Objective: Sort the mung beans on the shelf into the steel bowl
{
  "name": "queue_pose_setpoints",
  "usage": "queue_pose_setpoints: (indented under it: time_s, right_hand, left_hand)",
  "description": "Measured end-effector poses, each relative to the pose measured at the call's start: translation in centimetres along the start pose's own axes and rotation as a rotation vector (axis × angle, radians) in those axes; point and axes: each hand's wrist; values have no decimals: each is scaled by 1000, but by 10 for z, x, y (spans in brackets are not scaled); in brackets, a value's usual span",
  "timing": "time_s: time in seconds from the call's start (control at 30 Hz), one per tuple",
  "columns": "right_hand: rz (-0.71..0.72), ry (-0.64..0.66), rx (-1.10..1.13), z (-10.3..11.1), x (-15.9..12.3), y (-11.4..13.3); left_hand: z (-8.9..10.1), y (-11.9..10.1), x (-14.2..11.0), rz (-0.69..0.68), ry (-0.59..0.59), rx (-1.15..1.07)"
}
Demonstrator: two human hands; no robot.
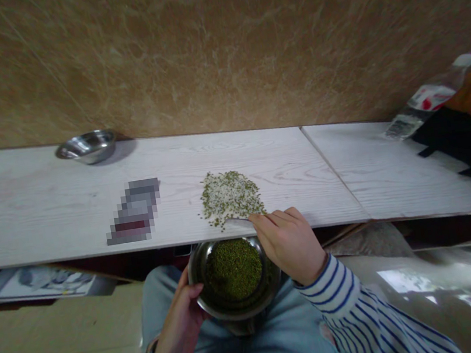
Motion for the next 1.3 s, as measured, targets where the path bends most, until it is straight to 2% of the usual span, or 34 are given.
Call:
queue_pose_setpoints:
  time_s: [0.43,0.73,1.0,1.13,1.3]
  right_hand:
    - [26,20,29,0,4,2]
    - [54,17,29,0,6,4]
    - [86,64,88,1,5,13]
    - [46,19,68,1,4,12]
    - [26,32,5,-1,7,11]
  left_hand:
    - [2,1,0,-19,-15,-6]
    - [-1,-7,-3,-2,-35,-11]
    - [3,-10,-4,-29,-51,-17]
    - [3,-11,-5,-26,-35,-16]
    - [3,-12,-5,-34,-37,-27]
Point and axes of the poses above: each hand's wrist, its own x-axis towards the middle knuckle, its own z-axis out of the back of the hand, y = z × x, and after that the axes turned 9 degrees about y, right-handed
